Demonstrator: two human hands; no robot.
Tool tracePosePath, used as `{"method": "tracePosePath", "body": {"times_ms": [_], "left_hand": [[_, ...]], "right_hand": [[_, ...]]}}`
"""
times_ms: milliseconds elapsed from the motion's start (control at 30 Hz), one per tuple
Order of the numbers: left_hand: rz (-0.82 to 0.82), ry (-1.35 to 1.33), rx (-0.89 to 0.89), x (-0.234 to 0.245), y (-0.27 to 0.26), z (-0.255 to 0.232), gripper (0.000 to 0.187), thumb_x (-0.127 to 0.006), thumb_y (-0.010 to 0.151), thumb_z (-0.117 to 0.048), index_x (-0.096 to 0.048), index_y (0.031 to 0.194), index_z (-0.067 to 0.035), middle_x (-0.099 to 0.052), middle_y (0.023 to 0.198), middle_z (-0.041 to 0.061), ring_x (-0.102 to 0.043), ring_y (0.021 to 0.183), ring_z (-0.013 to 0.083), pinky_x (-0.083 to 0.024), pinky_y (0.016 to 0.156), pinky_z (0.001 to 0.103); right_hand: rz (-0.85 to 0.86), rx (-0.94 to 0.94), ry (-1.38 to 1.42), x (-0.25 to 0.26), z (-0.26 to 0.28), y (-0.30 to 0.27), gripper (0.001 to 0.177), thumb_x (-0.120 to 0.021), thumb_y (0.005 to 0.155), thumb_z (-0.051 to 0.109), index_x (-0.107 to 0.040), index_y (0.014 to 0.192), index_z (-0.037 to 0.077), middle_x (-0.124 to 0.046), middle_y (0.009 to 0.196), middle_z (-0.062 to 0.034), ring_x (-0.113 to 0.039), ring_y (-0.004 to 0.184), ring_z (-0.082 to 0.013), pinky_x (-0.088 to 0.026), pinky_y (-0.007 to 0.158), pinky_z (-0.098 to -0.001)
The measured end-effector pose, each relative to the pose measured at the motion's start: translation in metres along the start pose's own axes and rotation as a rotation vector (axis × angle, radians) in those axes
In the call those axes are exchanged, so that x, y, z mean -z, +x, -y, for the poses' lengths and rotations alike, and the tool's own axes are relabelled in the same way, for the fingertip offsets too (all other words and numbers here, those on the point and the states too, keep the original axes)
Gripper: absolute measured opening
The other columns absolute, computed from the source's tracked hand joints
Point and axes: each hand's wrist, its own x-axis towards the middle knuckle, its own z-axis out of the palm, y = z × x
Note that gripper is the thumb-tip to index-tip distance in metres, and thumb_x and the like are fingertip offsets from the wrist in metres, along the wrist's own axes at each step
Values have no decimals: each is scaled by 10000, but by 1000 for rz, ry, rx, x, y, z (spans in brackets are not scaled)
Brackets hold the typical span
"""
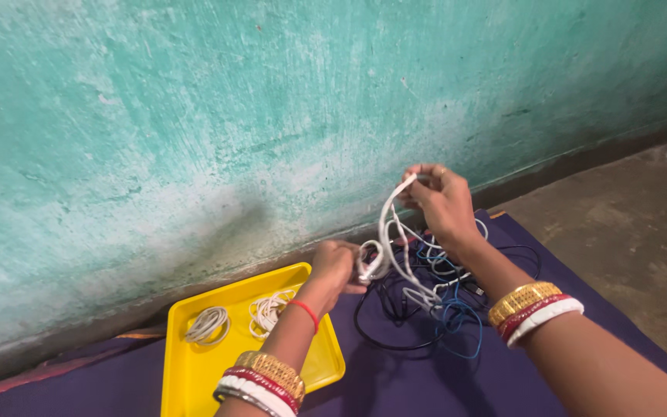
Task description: The person coils several white power cables and places them into a yellow tray.
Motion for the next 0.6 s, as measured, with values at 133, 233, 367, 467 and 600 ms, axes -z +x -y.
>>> {"method": "tracePosePath", "body": {"times_ms": [133, 233, 367, 467, 600], "left_hand": [[-120, 197, -130, -16, 10, -8, 424, -634, 841, -137, -614, 1261, -94, -747, 822, 131, -681, 601, 193, -568, 497, 345], [-318, 423, -435, -31, 30, -7, 636, -809, 764, -237, -543, 1319, -76, -752, 863, 155, -682, 696, 236, -551, 603, 389], [-420, 410, -744, -37, 44, -7, 514, -791, 882, -263, -602, 1295, -23, -741, 934, 207, -691, 864, 354, -521, 698, 441], [-287, 204, -346, -30, 30, -24, 297, -611, 970, -236, -777, 1010, 7, -786, 818, 183, -756, 686, 246, -577, 666, 393], [-210, -161, -332, -19, 9, -48, 260, -552, 1002, -134, -696, 926, 68, -741, 841, 202, -761, 710, 262, -668, 660, 395]], "right_hand": [[8, -24, 136, -24, 44, 3, 267, -638, 975, 171, -618, 1166, -14, -731, 986, -116, -742, 871, -199, -614, 794, -337], [56, -109, 213, -40, 69, 0, 282, -627, 971, 210, -633, 1158, -2, -745, 961, -134, -748, 843, -212, -632, 792, -351], [169, -205, 256, -51, 86, -1, 249, -615, 993, 182, -646, 1158, -3, -738, 962, -136, -739, 835, -210, -636, 789, -359], [263, -225, 189, -53, 89, 1, 230, -612, 1004, 140, -634, 1179, -7, -738, 997, -158, -745, 872, -227, -625, 782, -374], [205, -299, 12, -42, 73, 1, 333, -553, 969, 76, -573, 1301, 65, -740, 1116, -130, -740, 1000, -219, -626, 817, -349]]}}
